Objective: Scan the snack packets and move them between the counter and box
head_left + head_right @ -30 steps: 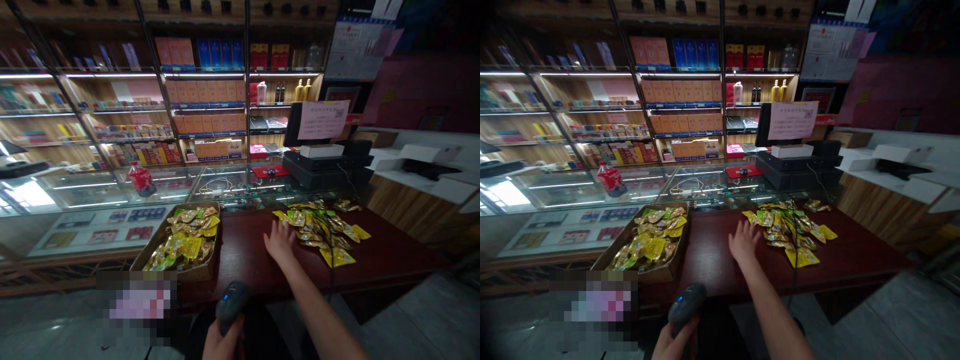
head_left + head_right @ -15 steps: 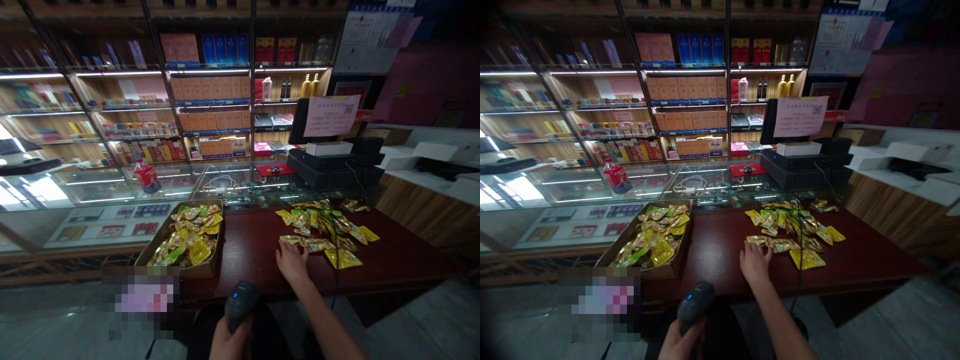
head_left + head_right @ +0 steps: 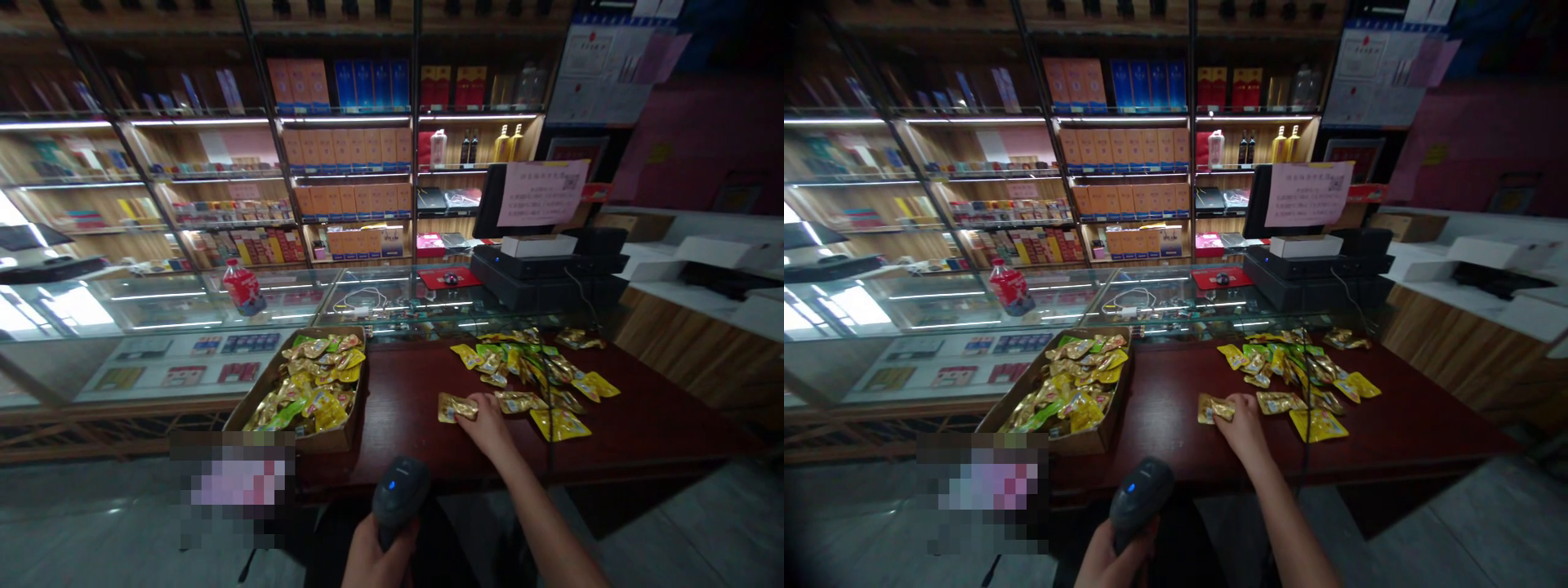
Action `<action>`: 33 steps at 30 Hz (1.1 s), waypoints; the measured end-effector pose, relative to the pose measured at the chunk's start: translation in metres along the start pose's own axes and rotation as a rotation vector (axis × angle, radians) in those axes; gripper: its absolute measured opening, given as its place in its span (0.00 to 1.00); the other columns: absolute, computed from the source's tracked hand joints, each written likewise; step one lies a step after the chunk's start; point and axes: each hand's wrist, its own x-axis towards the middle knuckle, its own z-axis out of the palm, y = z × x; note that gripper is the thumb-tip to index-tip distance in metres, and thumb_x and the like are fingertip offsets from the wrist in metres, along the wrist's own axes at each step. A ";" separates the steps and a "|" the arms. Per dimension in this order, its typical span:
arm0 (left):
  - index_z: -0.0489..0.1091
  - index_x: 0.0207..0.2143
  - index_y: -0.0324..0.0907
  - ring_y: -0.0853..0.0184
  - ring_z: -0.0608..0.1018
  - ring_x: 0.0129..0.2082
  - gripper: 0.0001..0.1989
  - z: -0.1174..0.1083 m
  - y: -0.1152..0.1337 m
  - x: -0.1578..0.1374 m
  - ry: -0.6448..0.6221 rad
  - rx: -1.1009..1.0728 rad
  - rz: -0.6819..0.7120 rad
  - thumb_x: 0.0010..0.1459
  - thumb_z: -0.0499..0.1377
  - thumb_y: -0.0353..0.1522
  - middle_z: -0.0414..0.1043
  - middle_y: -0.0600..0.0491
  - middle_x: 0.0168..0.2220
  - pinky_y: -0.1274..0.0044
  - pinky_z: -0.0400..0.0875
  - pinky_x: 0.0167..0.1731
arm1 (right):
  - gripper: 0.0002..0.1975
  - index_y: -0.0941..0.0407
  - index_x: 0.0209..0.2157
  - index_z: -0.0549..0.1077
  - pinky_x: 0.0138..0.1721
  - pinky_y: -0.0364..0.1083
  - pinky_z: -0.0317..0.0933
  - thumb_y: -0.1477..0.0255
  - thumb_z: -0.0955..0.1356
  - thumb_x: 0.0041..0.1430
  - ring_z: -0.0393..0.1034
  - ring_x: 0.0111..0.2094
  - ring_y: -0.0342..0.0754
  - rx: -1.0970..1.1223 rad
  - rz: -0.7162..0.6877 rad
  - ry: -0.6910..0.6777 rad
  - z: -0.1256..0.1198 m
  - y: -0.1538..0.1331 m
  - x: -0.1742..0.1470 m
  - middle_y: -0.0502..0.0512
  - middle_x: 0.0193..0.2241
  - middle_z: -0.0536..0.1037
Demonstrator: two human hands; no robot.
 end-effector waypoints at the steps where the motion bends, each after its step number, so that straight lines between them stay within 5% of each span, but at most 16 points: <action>1: 0.68 0.24 0.42 0.70 0.66 0.13 0.27 0.000 0.001 -0.001 -0.002 0.015 -0.001 0.46 0.67 0.56 0.64 0.58 0.14 0.78 0.56 0.16 | 0.13 0.55 0.40 0.74 0.52 0.50 0.67 0.68 0.72 0.52 0.75 0.47 0.57 0.071 0.011 0.027 0.005 0.001 -0.006 0.61 0.41 0.77; 6: 0.70 0.26 0.42 0.70 0.67 0.13 0.24 -0.003 0.006 -0.004 0.013 0.027 -0.016 0.47 0.68 0.53 0.63 0.59 0.12 0.79 0.56 0.17 | 0.15 0.53 0.40 0.70 0.46 0.52 0.68 0.62 0.69 0.51 0.76 0.41 0.57 0.329 0.082 0.068 0.019 0.001 -0.027 0.58 0.39 0.79; 19: 0.68 0.23 0.43 0.70 0.66 0.13 0.26 0.000 0.007 -0.005 -0.011 0.046 -0.003 0.47 0.67 0.56 0.63 0.58 0.11 0.78 0.58 0.17 | 0.17 0.51 0.36 0.71 0.44 0.53 0.69 0.58 0.70 0.45 0.78 0.38 0.58 0.410 0.166 0.045 0.007 -0.009 -0.030 0.58 0.36 0.81; 23: 0.68 0.24 0.43 0.70 0.64 0.12 0.26 0.002 0.002 -0.002 0.027 0.009 -0.039 0.46 0.66 0.57 0.62 0.58 0.11 0.78 0.55 0.16 | 0.20 0.51 0.36 0.71 0.39 0.52 0.71 0.60 0.73 0.40 0.79 0.36 0.57 0.646 0.321 -0.037 0.004 -0.021 -0.031 0.55 0.32 0.82; 27: 0.68 0.24 0.43 0.69 0.66 0.12 0.27 -0.004 -0.009 0.002 0.066 -0.045 -0.074 0.47 0.65 0.57 0.63 0.58 0.11 0.78 0.57 0.15 | 0.23 0.53 0.41 0.71 0.36 0.49 0.73 0.62 0.75 0.41 0.81 0.35 0.54 1.022 0.464 -0.281 0.003 -0.052 -0.028 0.54 0.33 0.84; 33: 0.68 0.23 0.43 0.68 0.68 0.12 0.26 -0.014 -0.020 0.006 0.124 -0.092 -0.082 0.46 0.67 0.55 0.64 0.57 0.12 0.78 0.58 0.14 | 0.27 0.52 0.47 0.70 0.32 0.45 0.73 0.63 0.78 0.46 0.83 0.36 0.51 1.165 0.294 -0.519 0.016 -0.164 0.012 0.52 0.41 0.83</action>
